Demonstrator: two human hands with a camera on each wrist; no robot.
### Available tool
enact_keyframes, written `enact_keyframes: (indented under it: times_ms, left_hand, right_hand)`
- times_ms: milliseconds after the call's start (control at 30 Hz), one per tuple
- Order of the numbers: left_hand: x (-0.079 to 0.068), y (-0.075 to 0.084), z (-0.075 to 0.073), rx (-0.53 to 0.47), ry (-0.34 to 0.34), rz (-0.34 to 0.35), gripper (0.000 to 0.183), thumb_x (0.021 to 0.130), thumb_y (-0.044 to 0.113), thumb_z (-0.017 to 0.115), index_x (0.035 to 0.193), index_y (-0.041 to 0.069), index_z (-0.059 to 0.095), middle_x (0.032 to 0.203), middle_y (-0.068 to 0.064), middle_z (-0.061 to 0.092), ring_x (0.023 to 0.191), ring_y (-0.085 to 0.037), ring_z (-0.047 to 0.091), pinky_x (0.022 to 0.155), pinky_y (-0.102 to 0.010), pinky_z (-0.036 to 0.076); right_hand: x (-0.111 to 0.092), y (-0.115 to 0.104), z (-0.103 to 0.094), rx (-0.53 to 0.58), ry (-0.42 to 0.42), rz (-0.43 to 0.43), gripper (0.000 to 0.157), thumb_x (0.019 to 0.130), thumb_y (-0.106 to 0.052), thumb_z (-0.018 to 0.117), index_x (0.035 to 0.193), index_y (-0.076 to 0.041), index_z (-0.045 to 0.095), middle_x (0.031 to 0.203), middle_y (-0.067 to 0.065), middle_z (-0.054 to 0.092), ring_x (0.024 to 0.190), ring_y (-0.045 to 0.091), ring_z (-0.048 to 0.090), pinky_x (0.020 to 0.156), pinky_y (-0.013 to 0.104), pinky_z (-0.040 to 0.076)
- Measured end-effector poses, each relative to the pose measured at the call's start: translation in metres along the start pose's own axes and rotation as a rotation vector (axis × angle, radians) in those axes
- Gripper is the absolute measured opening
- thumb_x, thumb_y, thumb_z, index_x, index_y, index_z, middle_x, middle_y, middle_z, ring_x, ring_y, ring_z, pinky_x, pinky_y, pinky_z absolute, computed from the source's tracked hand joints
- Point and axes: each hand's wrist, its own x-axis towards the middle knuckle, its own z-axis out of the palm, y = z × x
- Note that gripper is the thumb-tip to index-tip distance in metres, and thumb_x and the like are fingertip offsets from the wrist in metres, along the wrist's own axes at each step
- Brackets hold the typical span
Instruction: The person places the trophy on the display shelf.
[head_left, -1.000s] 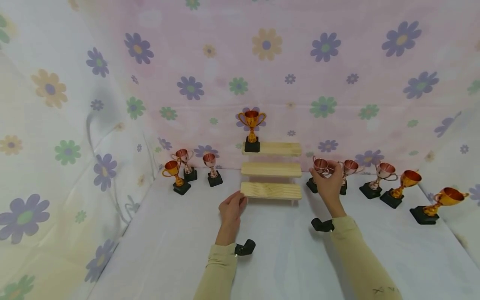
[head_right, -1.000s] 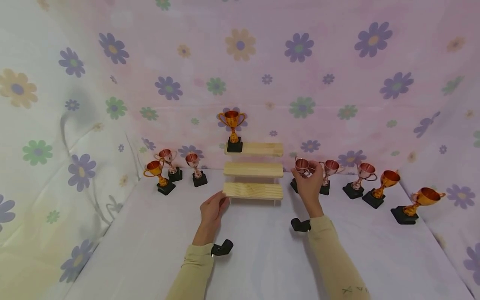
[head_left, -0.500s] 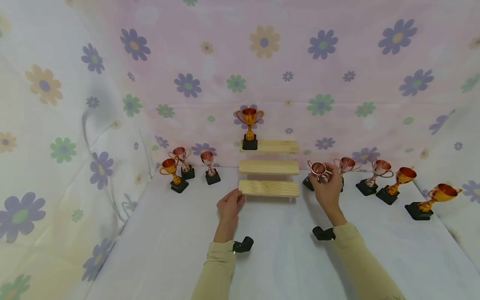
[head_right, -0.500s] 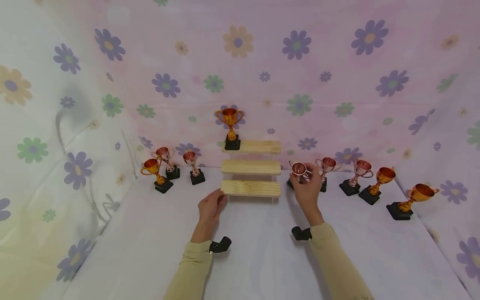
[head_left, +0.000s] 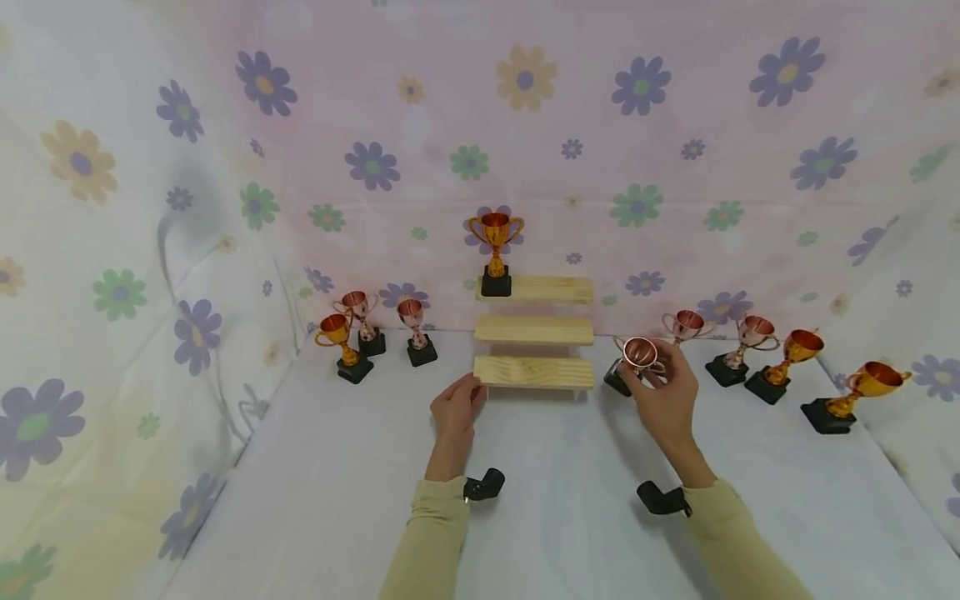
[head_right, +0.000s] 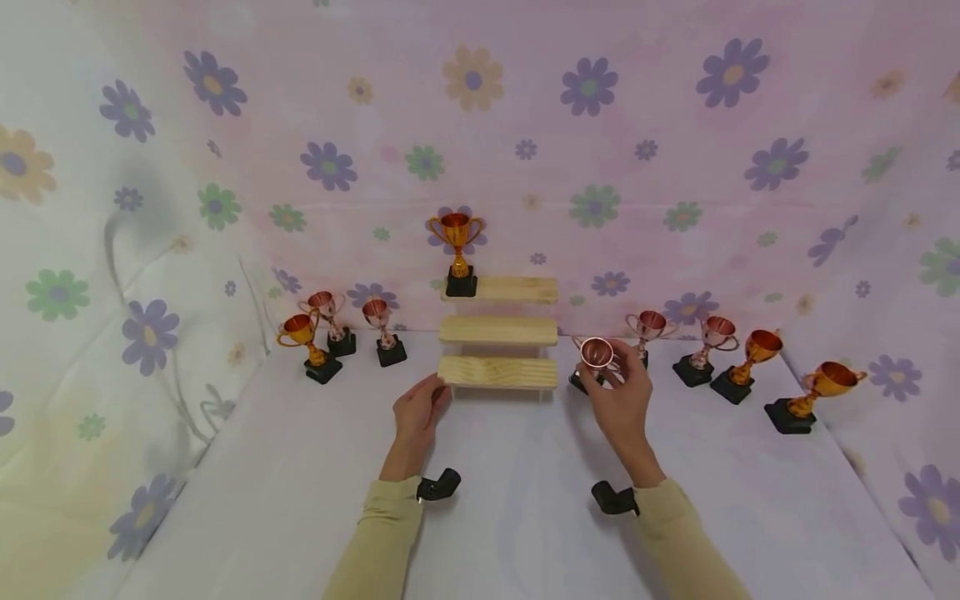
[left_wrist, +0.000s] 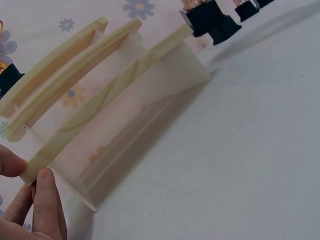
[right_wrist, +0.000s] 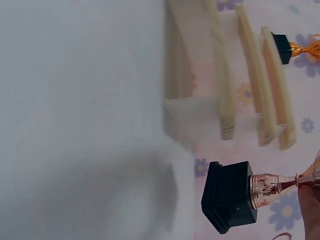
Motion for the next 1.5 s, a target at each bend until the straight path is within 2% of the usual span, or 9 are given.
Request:
enact_keyframes:
  times_ms: [67, 133, 267, 367, 700, 1000, 1167, 1500]
  left_hand:
    - [0.0, 0.0, 0.0, 0.001, -0.001, -0.005, 0.032, 0.091, 0.001, 0.068, 0.122, -0.008, 0.068, 0.112, -0.017, 0.068, 0.091, -0.015, 0.068, 0.086, -0.026, 0.061]
    - [0.001, -0.001, 0.0, 0.0, 0.0, -0.011, 0.032, 0.091, 0.001, 0.068, 0.121, -0.007, 0.068, 0.111, -0.017, 0.068, 0.091, -0.015, 0.068, 0.085, -0.026, 0.061]
    - [0.004, -0.003, -0.001, -0.019, 0.007, -0.009, 0.032, 0.089, 0.0, 0.069, 0.121, -0.007, 0.068, 0.11, -0.017, 0.068, 0.09, -0.015, 0.069, 0.082, -0.025, 0.062]
    - [0.005, -0.004, -0.002, -0.033, 0.011, -0.008, 0.033, 0.089, -0.001, 0.069, 0.121, -0.008, 0.068, 0.11, -0.018, 0.068, 0.09, -0.016, 0.069, 0.081, -0.024, 0.062]
    - [0.005, -0.004, 0.0, -0.048, 0.002, -0.015, 0.034, 0.088, -0.002, 0.07, 0.121, -0.008, 0.068, 0.105, -0.016, 0.069, 0.087, -0.015, 0.068, 0.082, -0.024, 0.062]
    - [0.005, -0.003, -0.001, -0.059, -0.003, -0.027, 0.034, 0.088, -0.003, 0.07, 0.122, -0.008, 0.068, 0.103, -0.014, 0.069, 0.086, -0.014, 0.069, 0.082, -0.025, 0.062]
    - [0.005, -0.004, -0.002, -0.065, -0.003, -0.037, 0.034, 0.089, -0.003, 0.07, 0.122, -0.009, 0.067, 0.104, -0.016, 0.068, 0.087, -0.015, 0.068, 0.082, -0.024, 0.062]
    - [0.003, -0.003, -0.001, -0.067, -0.001, -0.04, 0.033, 0.088, -0.003, 0.071, 0.12, -0.008, 0.068, 0.103, -0.015, 0.069, 0.086, -0.015, 0.068, 0.081, -0.024, 0.062]
  right_hand:
    - [0.0, 0.002, -0.006, -0.007, 0.003, 0.0, 0.051, 0.076, 0.019, 0.078, 0.123, 0.014, 0.059, 0.114, 0.027, 0.064, 0.092, -0.002, 0.061, 0.08, 0.009, 0.055]
    - [0.0, 0.004, -0.011, -0.016, 0.003, 0.02, 0.051, 0.077, 0.016, 0.079, 0.125, 0.011, 0.061, 0.113, 0.018, 0.066, 0.09, -0.002, 0.061, 0.08, 0.009, 0.055]
    - [-0.001, 0.0, -0.021, -0.008, -0.011, 0.066, 0.055, 0.077, 0.015, 0.08, 0.128, 0.007, 0.062, 0.113, -0.002, 0.065, 0.091, -0.001, 0.061, 0.081, 0.009, 0.056]
    - [-0.002, -0.006, -0.025, -0.002, -0.028, 0.065, 0.059, 0.076, 0.016, 0.08, 0.131, 0.006, 0.062, 0.112, -0.009, 0.063, 0.093, -0.002, 0.062, 0.081, 0.01, 0.055]
    - [-0.007, -0.029, -0.025, 0.102, -0.12, 0.064, 0.061, 0.08, 0.017, 0.076, 0.137, 0.004, 0.058, 0.115, -0.01, 0.063, 0.095, 0.002, 0.065, 0.085, 0.014, 0.056]
    - [-0.001, -0.029, -0.02, 0.183, -0.162, 0.093, 0.059, 0.082, 0.02, 0.071, 0.137, 0.009, 0.052, 0.118, -0.008, 0.065, 0.099, 0.004, 0.067, 0.087, 0.016, 0.057]
    - [0.004, -0.024, -0.014, 0.213, -0.191, 0.096, 0.056, 0.083, 0.02, 0.07, 0.136, 0.01, 0.053, 0.118, -0.008, 0.066, 0.101, 0.005, 0.067, 0.088, 0.017, 0.057]
    - [0.026, -0.02, 0.015, 0.328, -0.238, 0.011, 0.057, 0.082, 0.023, 0.069, 0.135, 0.012, 0.052, 0.12, -0.007, 0.066, 0.105, 0.007, 0.068, 0.089, 0.02, 0.058]
